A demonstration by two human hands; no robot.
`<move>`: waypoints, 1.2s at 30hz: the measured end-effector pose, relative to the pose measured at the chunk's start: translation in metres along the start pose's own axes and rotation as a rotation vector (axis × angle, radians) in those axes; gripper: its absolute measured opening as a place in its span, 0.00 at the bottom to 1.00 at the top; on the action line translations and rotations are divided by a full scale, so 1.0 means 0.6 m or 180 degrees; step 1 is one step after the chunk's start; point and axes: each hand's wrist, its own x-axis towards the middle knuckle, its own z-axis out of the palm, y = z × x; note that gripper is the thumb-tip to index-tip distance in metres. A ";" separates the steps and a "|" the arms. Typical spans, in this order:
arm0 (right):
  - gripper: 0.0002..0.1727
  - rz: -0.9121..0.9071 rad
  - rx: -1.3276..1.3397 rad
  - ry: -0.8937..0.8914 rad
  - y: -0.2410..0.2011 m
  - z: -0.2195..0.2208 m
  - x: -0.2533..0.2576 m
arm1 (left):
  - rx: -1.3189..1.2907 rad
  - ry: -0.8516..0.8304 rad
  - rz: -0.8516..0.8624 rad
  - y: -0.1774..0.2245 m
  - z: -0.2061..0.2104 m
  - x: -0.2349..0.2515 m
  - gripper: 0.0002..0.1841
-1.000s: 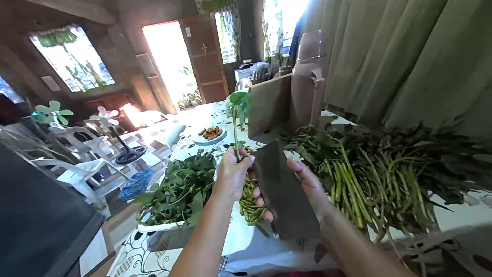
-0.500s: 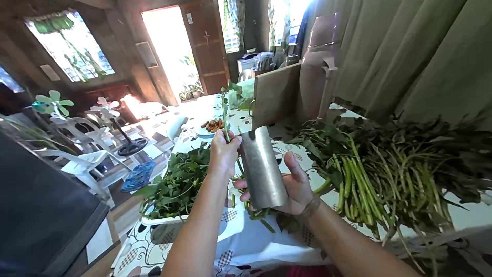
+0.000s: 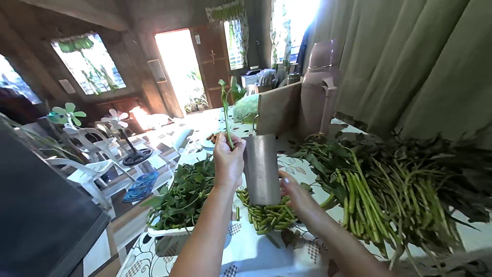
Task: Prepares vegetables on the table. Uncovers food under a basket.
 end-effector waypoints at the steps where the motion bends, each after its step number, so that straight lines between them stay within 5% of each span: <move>1: 0.32 -0.0062 -0.0009 0.0288 0.008 -0.004 -0.007 | -0.0013 0.0009 0.0177 0.006 0.000 -0.001 0.10; 3: 0.39 0.0152 0.0509 -0.0017 0.011 -0.007 -0.027 | -0.0066 -0.0055 0.0522 0.015 0.001 -0.008 0.11; 5: 0.52 0.0487 0.1563 -0.1035 0.016 0.002 -0.033 | -0.0043 -0.0234 0.0835 0.015 0.004 -0.024 0.11; 8: 0.59 0.0267 0.2975 -0.1782 0.027 0.024 -0.014 | 0.0100 -0.0620 0.1152 0.011 0.004 -0.063 0.11; 12: 0.49 -0.0252 0.4038 -0.2101 0.015 0.025 0.007 | 0.0379 -0.1203 0.1787 0.009 -0.021 -0.105 0.02; 15: 0.32 -0.0282 0.4114 -0.2034 0.008 0.013 0.022 | 0.0946 -0.1355 0.1952 -0.001 -0.041 -0.106 0.04; 17: 0.24 0.0177 0.3814 -0.1182 -0.005 0.002 0.028 | 0.1288 -0.1305 0.1554 -0.003 -0.051 -0.099 0.10; 21: 0.20 0.0619 0.2841 0.0270 -0.029 -0.019 0.043 | 0.0989 -0.0766 -0.0574 0.014 -0.052 -0.062 0.14; 24: 0.22 0.0328 0.2969 0.0284 -0.021 -0.039 0.046 | 0.0536 -0.0716 -0.1270 0.011 -0.058 -0.037 0.07; 29: 0.27 -0.0281 0.2407 -0.0225 -0.012 -0.054 0.037 | -0.0196 -0.0762 -0.1440 -0.004 -0.052 -0.043 0.06; 36: 0.44 -0.0999 0.0997 -0.0537 -0.003 -0.045 0.037 | 0.1029 -0.1151 -0.2036 -0.010 -0.045 -0.036 0.19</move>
